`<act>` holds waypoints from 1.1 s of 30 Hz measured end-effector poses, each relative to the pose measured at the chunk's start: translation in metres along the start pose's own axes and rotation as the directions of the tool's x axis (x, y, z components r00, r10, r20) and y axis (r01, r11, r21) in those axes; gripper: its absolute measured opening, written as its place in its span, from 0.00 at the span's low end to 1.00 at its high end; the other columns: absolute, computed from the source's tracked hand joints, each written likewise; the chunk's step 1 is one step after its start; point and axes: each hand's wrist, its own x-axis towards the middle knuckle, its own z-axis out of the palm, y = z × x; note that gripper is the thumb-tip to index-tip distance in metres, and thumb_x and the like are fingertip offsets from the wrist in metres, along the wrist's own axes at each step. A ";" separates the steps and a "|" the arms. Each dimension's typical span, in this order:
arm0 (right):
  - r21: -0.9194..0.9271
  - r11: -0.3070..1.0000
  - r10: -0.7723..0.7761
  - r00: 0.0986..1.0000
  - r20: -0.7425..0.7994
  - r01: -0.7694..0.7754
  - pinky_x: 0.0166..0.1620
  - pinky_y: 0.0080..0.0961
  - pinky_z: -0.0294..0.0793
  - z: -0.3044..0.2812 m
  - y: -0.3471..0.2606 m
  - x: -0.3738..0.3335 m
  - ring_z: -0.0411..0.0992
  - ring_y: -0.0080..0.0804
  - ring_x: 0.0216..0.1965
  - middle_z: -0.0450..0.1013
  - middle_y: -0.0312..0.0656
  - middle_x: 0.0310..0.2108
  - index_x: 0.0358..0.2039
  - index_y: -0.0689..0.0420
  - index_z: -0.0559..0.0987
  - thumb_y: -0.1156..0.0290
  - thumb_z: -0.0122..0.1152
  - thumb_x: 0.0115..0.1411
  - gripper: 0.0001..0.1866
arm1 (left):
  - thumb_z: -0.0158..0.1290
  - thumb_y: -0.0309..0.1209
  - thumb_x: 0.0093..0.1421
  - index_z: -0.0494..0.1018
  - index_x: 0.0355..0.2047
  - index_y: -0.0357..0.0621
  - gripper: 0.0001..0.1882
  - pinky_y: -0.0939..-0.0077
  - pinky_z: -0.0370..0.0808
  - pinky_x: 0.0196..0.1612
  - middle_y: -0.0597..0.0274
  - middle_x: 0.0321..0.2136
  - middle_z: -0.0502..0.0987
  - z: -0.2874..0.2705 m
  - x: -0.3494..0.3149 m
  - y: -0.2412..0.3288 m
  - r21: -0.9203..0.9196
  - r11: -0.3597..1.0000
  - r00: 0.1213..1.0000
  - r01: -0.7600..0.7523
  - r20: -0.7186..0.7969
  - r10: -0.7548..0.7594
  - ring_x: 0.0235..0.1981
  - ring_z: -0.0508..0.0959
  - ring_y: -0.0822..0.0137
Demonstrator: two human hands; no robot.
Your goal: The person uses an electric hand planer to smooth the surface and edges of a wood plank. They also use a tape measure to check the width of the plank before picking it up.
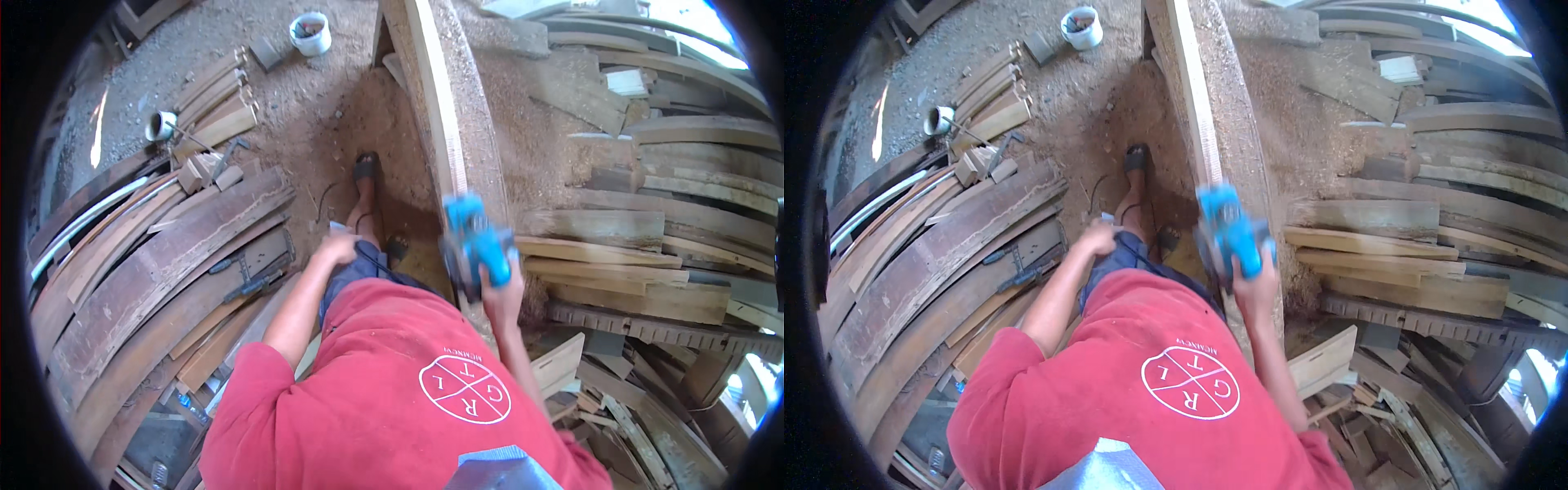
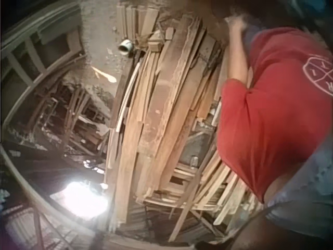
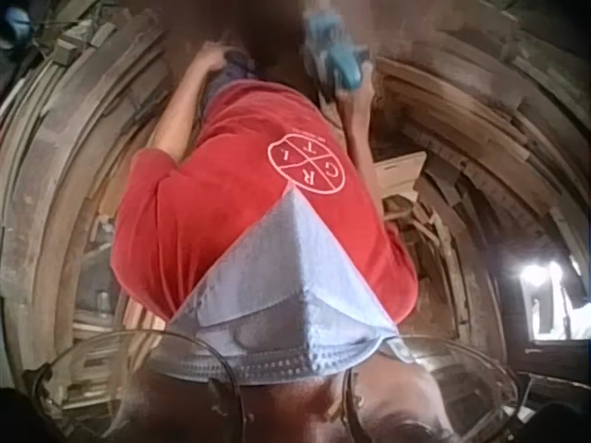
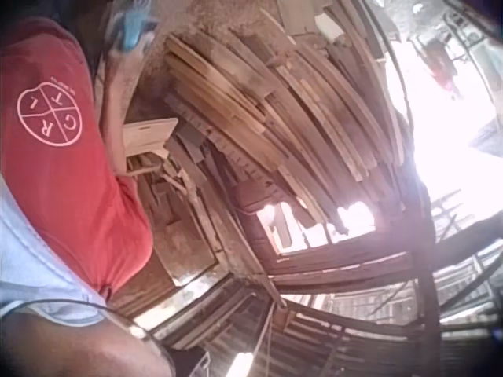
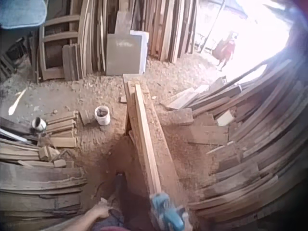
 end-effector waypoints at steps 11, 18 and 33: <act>0.242 0.942 0.266 0.957 -0.113 -0.233 0.43 0.36 0.77 -0.044 0.104 -0.122 0.80 0.38 0.33 0.83 0.47 0.32 0.40 0.61 0.84 0.69 0.78 0.55 0.15 | 0.74 0.60 0.43 0.34 0.78 0.37 0.79 0.37 0.43 0.77 0.33 0.77 0.35 0.038 0.045 0.223 -0.268 0.949 0.739 -0.166 -0.671 -0.060 0.78 0.39 0.34; 0.271 0.958 0.169 0.951 -0.258 -0.097 0.46 0.37 0.78 -0.046 0.122 -0.102 0.81 0.38 0.36 0.84 0.49 0.35 0.42 0.64 0.85 0.74 0.78 0.53 0.16 | 0.74 0.55 0.45 0.48 0.74 0.26 0.70 0.46 0.50 0.77 0.34 0.75 0.49 -0.026 -0.045 0.237 0.047 0.876 0.372 -0.479 -0.894 0.252 0.77 0.46 0.32; 0.344 0.939 0.063 0.989 -0.137 -0.012 0.45 0.33 0.77 -0.047 0.110 -0.046 0.80 0.30 0.37 0.84 0.44 0.35 0.44 0.65 0.86 0.69 0.75 0.57 0.17 | 0.67 0.66 0.52 0.66 0.66 0.23 0.59 0.57 0.70 0.67 0.31 0.64 0.71 -0.237 -0.183 0.261 -0.021 0.607 0.052 -0.794 -0.998 0.034 0.66 0.73 0.45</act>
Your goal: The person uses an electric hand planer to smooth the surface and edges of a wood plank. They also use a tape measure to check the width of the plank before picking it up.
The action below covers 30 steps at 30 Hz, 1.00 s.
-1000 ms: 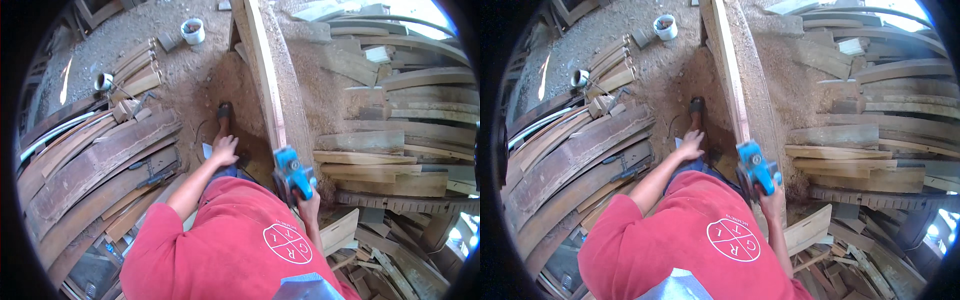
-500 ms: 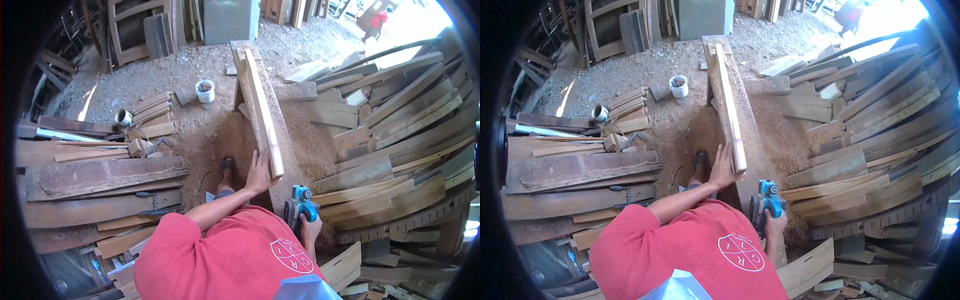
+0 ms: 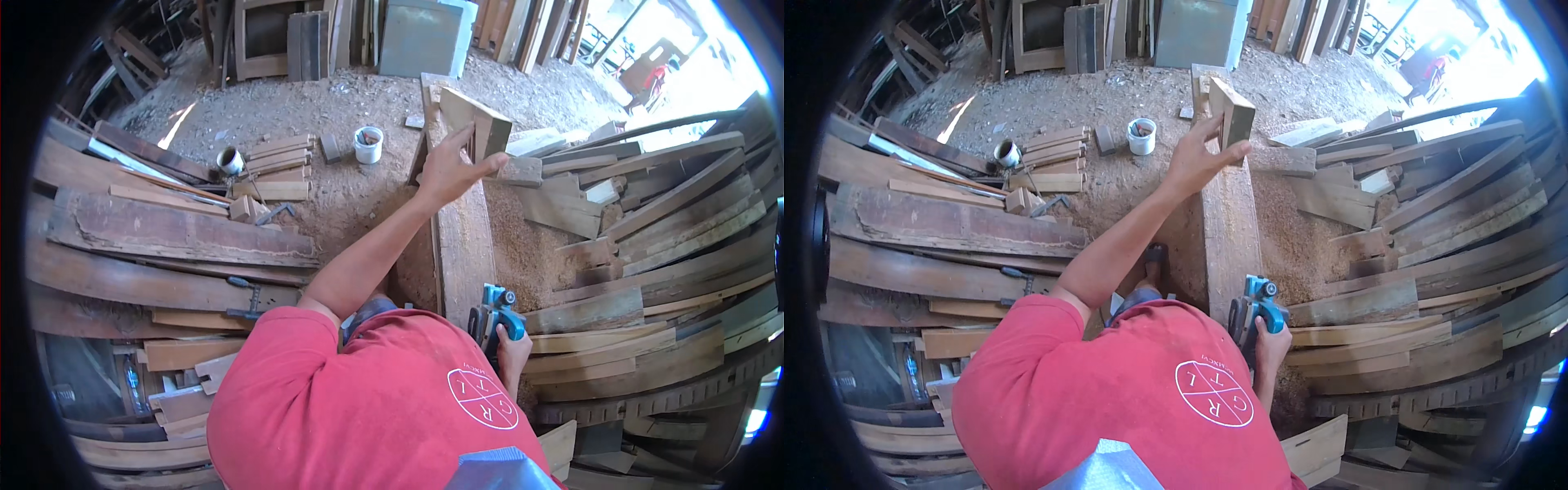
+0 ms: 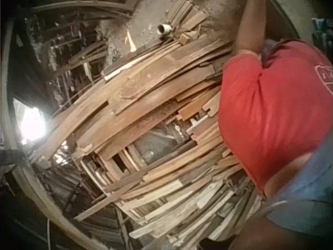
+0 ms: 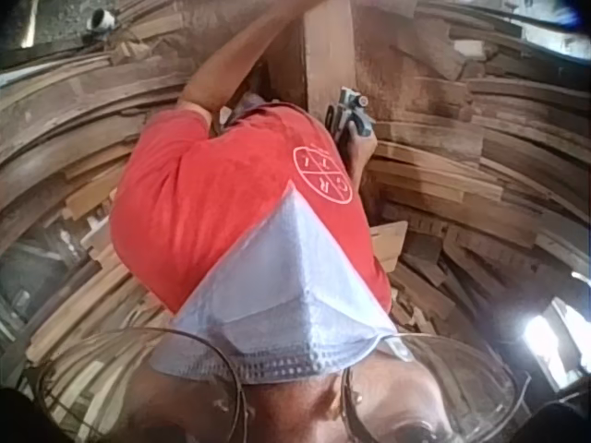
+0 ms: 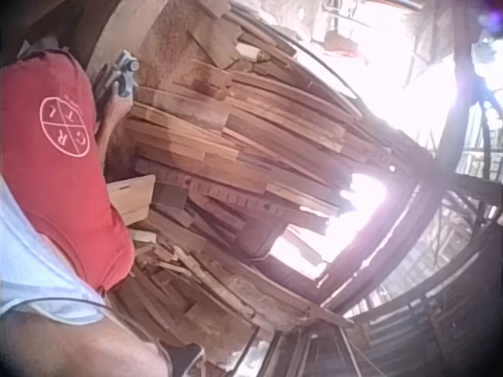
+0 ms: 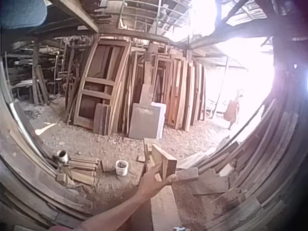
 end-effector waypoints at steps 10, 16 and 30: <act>0.073 0.997 -0.008 0.999 0.051 0.005 0.45 0.32 0.76 0.000 0.003 0.007 0.79 0.29 0.37 0.84 0.42 0.36 0.46 0.64 0.86 0.67 0.75 0.58 0.18 | 0.68 0.61 0.56 0.63 0.71 0.31 0.56 0.59 0.72 0.66 0.37 0.66 0.69 -0.003 0.007 -0.004 0.007 1.000 0.999 0.026 0.043 -0.026 0.67 0.73 0.47; 0.098 0.990 0.090 0.992 0.086 -0.098 0.42 0.28 0.76 -0.003 -0.011 -0.005 0.76 0.25 0.33 0.82 0.38 0.33 0.43 0.64 0.86 0.66 0.76 0.58 0.16 | 0.68 0.61 0.55 0.63 0.70 0.30 0.57 0.59 0.73 0.65 0.37 0.66 0.69 -0.008 0.003 -0.011 -0.003 1.000 0.999 0.013 0.039 -0.012 0.66 0.73 0.47; -0.055 0.998 0.013 0.999 -0.039 -0.016 0.29 0.24 0.66 -0.034 -0.045 -0.053 0.68 0.19 0.23 0.72 0.33 0.25 0.41 0.61 0.80 0.65 0.71 0.63 0.13 | 0.78 0.52 0.40 0.49 0.75 0.28 0.72 0.62 0.64 0.73 0.35 0.72 0.59 0.087 -0.198 -0.141 0.233 0.967 0.906 0.105 0.379 -0.190 0.73 0.63 0.45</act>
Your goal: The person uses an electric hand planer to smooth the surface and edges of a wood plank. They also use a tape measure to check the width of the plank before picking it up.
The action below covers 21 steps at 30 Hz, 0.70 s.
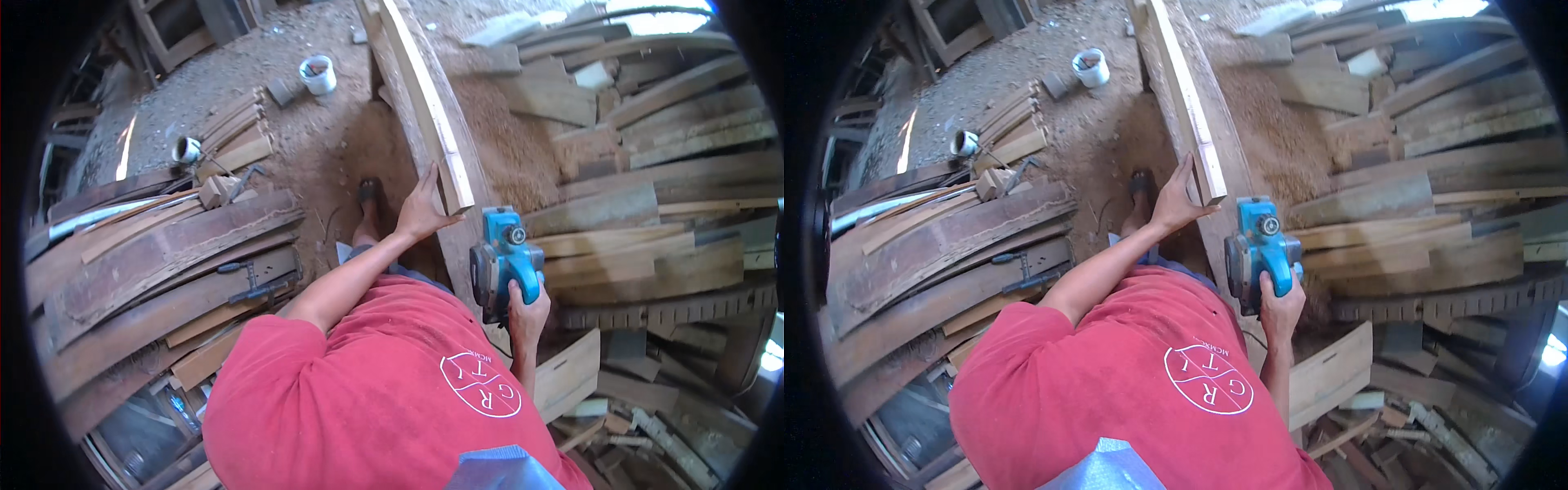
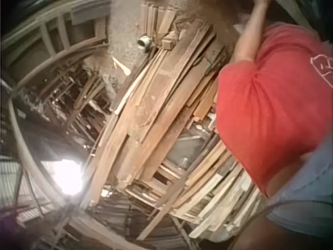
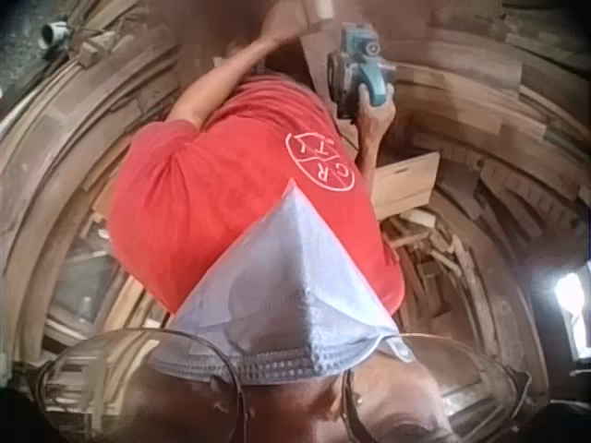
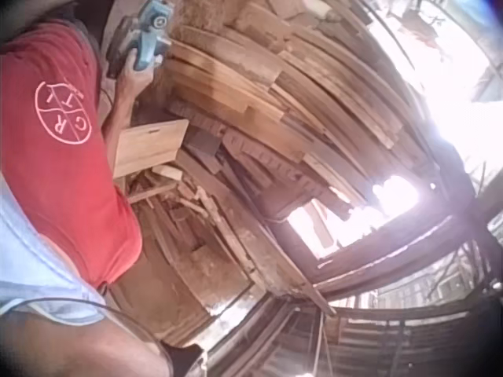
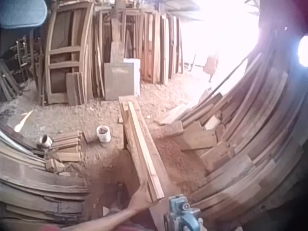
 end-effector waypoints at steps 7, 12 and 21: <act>-0.187 0.982 -0.012 0.998 0.054 0.022 0.41 0.35 0.76 0.037 -0.019 0.013 0.75 0.34 0.32 0.79 0.48 0.32 0.51 0.61 0.78 0.63 0.76 0.60 0.24 | 0.79 0.49 0.35 0.51 0.75 0.32 0.73 0.53 0.53 0.77 0.41 0.74 0.58 0.073 -0.027 -0.080 0.171 0.985 0.999 -0.022 0.033 0.017 0.76 0.58 0.47; -0.217 0.968 -0.088 0.978 0.188 0.128 0.52 0.41 0.78 0.067 -0.011 0.042 0.82 0.51 0.50 0.81 0.56 0.47 0.64 0.51 0.75 0.74 0.71 0.58 0.31 | 0.79 0.51 0.31 0.53 0.76 0.39 0.73 0.35 0.39 0.78 0.53 0.75 0.58 0.069 -0.032 -0.085 0.377 0.925 0.998 -0.049 0.065 0.027 0.78 0.50 0.45; -0.215 0.975 0.000 0.977 0.214 0.047 0.51 0.40 0.80 0.075 -0.010 0.052 0.83 0.48 0.47 0.82 0.57 0.46 0.64 0.49 0.77 0.77 0.67 0.58 0.32 | 0.78 0.50 0.32 0.51 0.77 0.46 0.73 0.34 0.40 0.77 0.58 0.77 0.55 0.070 -0.034 -0.094 0.343 0.939 0.997 -0.021 0.075 -0.006 0.78 0.49 0.43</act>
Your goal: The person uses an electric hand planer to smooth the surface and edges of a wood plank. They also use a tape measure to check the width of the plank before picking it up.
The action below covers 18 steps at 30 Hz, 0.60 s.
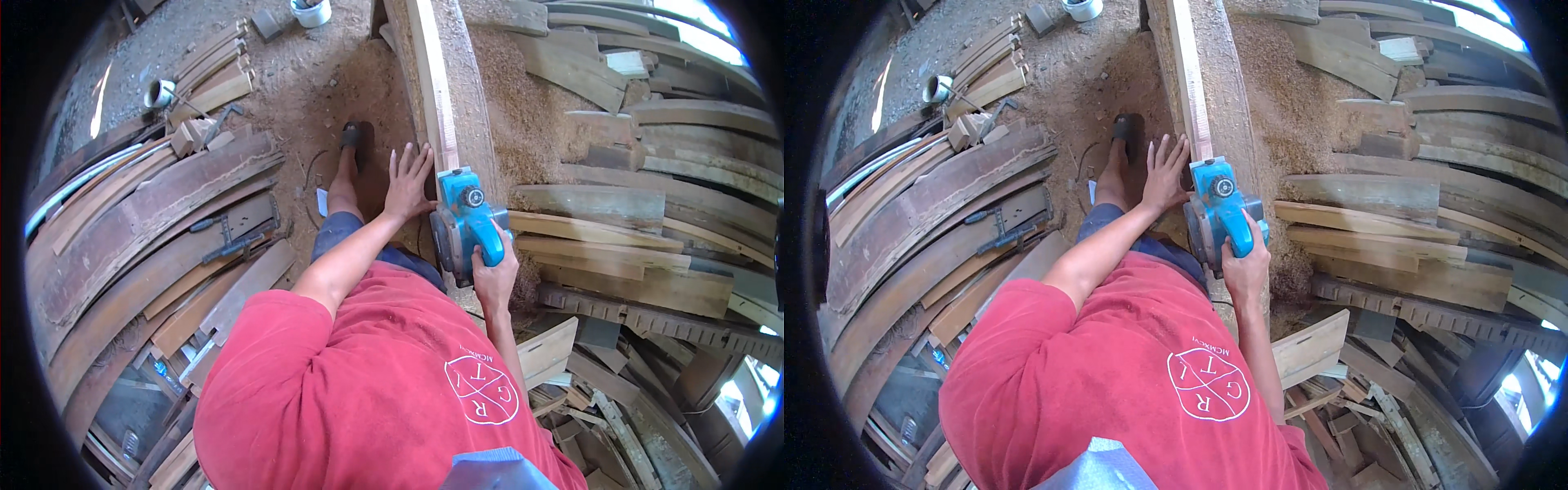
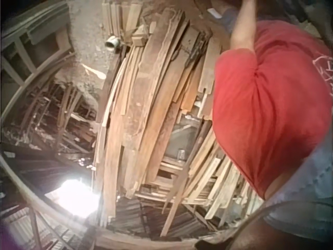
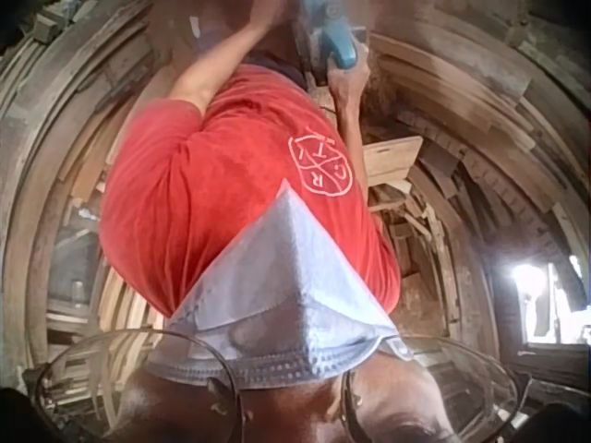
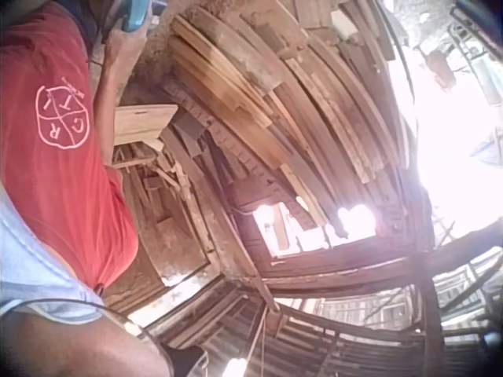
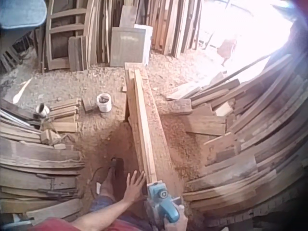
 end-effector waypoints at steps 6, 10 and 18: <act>-0.012 0.999 -0.050 0.999 0.006 0.050 0.52 0.39 0.80 0.003 -0.017 0.021 0.83 0.47 0.49 0.82 0.58 0.47 0.64 0.53 0.77 0.79 0.65 0.58 0.31 | 0.75 0.49 0.40 0.52 0.77 0.46 0.67 0.34 0.41 0.77 0.57 0.76 0.56 0.009 -0.001 -0.005 0.068 0.997 0.997 -0.043 -0.058 0.047 0.77 0.50 0.43; -0.011 0.997 -0.073 0.997 0.017 0.074 0.52 0.39 0.79 0.009 -0.027 0.035 0.83 0.46 0.49 0.81 0.59 0.48 0.63 0.56 0.77 0.79 0.65 0.58 0.29 | 0.71 0.50 0.46 0.52 0.77 0.46 0.62 0.34 0.40 0.77 0.58 0.77 0.55 0.006 -0.002 -0.002 0.050 0.998 0.998 -0.030 -0.051 0.032 0.77 0.49 0.43; 0.002 0.996 -0.087 0.996 -0.019 0.087 0.54 0.33 0.76 0.029 -0.052 0.071 0.81 0.38 0.48 0.82 0.52 0.47 0.58 0.63 0.79 0.81 0.65 0.58 0.26 | 0.66 0.45 0.53 0.59 0.73 0.48 0.50 0.34 0.45 0.74 0.49 0.72 0.60 0.002 -0.017 0.007 0.190 0.981 0.999 0.048 -0.003 -0.048 0.75 0.54 0.41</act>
